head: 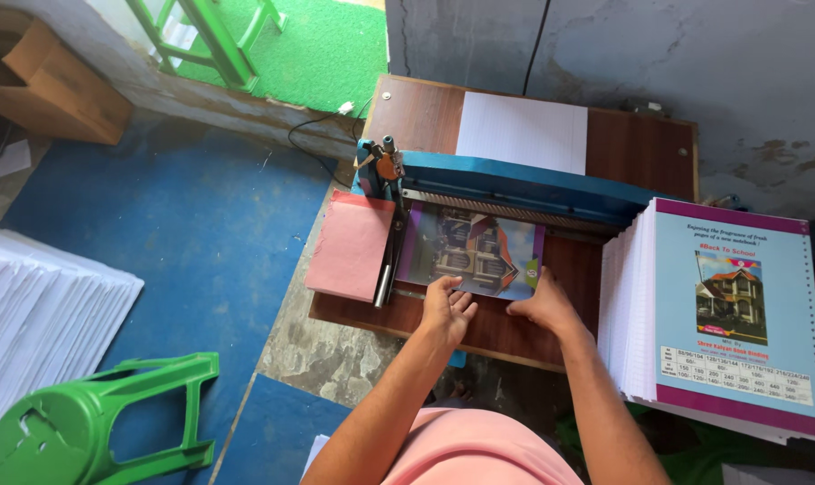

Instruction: The person operates a manual binding machine to stitch a stack of lined paper with a cover. They repeatedly place sheets into the machine, pull the binding arm to stitch the spine, and stack the finished notebooks.

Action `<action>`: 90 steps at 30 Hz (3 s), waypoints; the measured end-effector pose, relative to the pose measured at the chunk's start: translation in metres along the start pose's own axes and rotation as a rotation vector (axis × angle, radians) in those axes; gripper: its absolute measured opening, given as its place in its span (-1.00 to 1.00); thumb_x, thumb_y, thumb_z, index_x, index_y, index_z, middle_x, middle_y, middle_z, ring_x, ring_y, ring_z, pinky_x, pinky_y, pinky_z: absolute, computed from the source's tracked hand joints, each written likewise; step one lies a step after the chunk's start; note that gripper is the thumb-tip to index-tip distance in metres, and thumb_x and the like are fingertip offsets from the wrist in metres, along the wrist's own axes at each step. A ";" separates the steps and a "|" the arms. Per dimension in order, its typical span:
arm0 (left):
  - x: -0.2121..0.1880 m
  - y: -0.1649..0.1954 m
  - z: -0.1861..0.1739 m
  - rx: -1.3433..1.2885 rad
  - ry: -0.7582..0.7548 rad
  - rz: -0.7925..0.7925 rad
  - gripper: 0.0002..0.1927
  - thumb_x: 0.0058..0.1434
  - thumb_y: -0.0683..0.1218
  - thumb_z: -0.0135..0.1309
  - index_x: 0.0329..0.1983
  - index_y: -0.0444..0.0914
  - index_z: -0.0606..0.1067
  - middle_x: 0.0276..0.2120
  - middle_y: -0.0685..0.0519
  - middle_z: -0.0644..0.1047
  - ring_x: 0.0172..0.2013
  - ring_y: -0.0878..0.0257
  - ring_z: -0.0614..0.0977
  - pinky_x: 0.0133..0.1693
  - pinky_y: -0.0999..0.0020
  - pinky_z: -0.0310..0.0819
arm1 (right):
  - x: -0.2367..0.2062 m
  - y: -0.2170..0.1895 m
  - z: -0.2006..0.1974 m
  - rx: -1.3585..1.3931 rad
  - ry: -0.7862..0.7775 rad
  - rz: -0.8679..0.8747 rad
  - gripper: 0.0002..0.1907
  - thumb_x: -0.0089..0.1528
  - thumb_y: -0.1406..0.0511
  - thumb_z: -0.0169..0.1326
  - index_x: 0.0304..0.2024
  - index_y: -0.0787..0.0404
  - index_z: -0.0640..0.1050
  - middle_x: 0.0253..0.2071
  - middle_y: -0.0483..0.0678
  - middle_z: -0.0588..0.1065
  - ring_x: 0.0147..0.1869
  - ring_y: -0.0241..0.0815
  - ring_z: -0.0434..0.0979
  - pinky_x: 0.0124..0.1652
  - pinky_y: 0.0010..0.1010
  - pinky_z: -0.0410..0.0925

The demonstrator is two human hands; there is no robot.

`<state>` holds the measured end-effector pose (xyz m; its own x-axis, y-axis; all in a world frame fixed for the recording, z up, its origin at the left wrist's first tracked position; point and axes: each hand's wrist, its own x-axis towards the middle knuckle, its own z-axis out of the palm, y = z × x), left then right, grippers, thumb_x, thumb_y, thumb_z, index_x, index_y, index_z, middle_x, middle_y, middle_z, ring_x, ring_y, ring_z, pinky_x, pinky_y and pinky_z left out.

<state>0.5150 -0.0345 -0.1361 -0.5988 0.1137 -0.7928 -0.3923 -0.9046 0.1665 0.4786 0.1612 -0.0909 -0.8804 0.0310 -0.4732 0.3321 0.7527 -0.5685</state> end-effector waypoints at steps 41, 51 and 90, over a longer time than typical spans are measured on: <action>-0.005 0.035 -0.019 -0.069 -0.050 -0.034 -0.09 0.11 -0.14 0.12 0.45 -0.50 -0.03 0.45 -0.30 0.06 0.49 -0.09 0.08 0.45 0.08 -0.04 | -0.001 -0.018 0.034 -0.158 0.141 -0.003 0.07 -0.10 0.19 0.37 0.36 0.38 0.17 0.28 0.34 0.32 0.41 0.24 0.31 0.32 -0.08 0.31; -0.010 0.036 -0.014 -0.038 -0.052 -0.034 -0.08 0.09 -0.14 0.12 0.44 -0.50 -0.01 0.45 -0.29 0.08 0.48 -0.09 0.09 0.44 0.08 -0.04 | 0.001 -0.016 0.033 -0.152 0.157 -0.009 0.15 -0.11 0.20 0.38 0.40 0.41 0.10 0.31 0.38 0.26 0.43 0.26 0.25 0.32 -0.07 0.28; -0.009 0.021 -0.034 0.173 -0.043 -0.015 -0.28 0.16 -0.11 0.08 0.36 -0.48 0.21 0.35 -0.29 0.25 0.40 -0.14 0.26 0.36 0.00 0.18 | -0.014 0.024 0.031 1.056 0.063 0.273 -0.79 0.32 0.42 0.04 -0.03 0.44 0.47 -0.15 0.20 0.56 -0.15 -0.04 0.64 -0.14 -0.32 0.59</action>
<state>0.5359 -0.0689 -0.1450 -0.6198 0.1474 -0.7708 -0.5134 -0.8190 0.2562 0.5098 0.1588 -0.1188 -0.7387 0.1676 -0.6529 0.6155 -0.2273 -0.7547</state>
